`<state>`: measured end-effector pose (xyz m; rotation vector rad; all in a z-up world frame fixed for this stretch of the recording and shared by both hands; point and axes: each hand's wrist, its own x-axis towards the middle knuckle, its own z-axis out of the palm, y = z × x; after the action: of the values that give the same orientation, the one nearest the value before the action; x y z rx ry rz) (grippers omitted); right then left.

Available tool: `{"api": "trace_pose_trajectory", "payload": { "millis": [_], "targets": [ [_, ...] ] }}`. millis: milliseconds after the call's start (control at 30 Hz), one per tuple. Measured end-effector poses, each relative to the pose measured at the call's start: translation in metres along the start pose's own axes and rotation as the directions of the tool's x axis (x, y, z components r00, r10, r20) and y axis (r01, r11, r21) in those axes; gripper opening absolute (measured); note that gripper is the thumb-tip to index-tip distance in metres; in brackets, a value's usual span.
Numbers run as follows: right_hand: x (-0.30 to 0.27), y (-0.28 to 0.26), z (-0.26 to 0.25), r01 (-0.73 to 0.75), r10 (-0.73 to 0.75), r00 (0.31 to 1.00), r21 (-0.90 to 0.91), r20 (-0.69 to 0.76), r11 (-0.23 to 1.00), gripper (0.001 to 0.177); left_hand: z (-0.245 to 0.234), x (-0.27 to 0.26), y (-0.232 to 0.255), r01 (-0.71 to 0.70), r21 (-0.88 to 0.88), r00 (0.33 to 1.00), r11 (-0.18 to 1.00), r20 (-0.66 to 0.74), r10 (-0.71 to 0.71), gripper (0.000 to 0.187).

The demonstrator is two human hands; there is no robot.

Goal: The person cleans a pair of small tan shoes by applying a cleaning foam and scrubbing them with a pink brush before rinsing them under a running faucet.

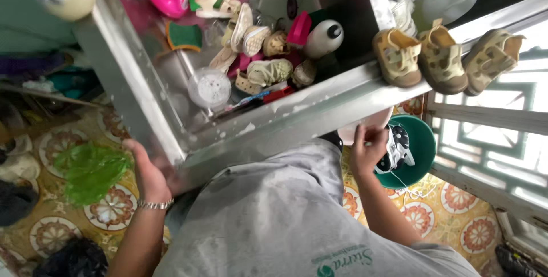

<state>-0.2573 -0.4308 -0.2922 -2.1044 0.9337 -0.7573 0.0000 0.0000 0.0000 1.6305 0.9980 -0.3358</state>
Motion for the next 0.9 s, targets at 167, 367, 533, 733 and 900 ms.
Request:
{"api": "trace_pose_trajectory", "payload": {
  "millis": [167,367,533,733,900],
  "targets": [
    [0.089,-0.165,0.055,0.530,-0.549,0.835,0.221,0.030,0.819,0.027,-0.040,0.116,-0.096,-0.108,-0.076,0.994,0.991,0.006,0.108,0.140],
    [0.205,-0.143,0.298,0.273,0.004,0.687,-0.263,0.727,0.926,0.054,-0.064,0.145,-0.122,-0.312,0.150,0.949,0.938,0.015,0.314,0.116],
    [0.213,-0.114,0.384,-0.230,0.444,0.350,-0.384,0.825,0.894,0.079,-0.040,0.081,-0.104,-0.409,0.257,0.900,0.876,-0.043,0.433,0.102],
    [0.214,-0.130,0.383,-0.404,0.489,0.469,-0.313,0.736,0.859,0.069,-0.037,0.099,-0.128,-0.563,0.215,0.792,0.798,-0.135,0.595,0.084],
    [0.197,-0.157,0.353,-0.010,0.207,0.624,-0.257,0.754,0.966,0.056,-0.032,0.088,-0.131,-0.791,0.264,0.521,0.552,-0.184,0.834,0.059]
  ]
}}
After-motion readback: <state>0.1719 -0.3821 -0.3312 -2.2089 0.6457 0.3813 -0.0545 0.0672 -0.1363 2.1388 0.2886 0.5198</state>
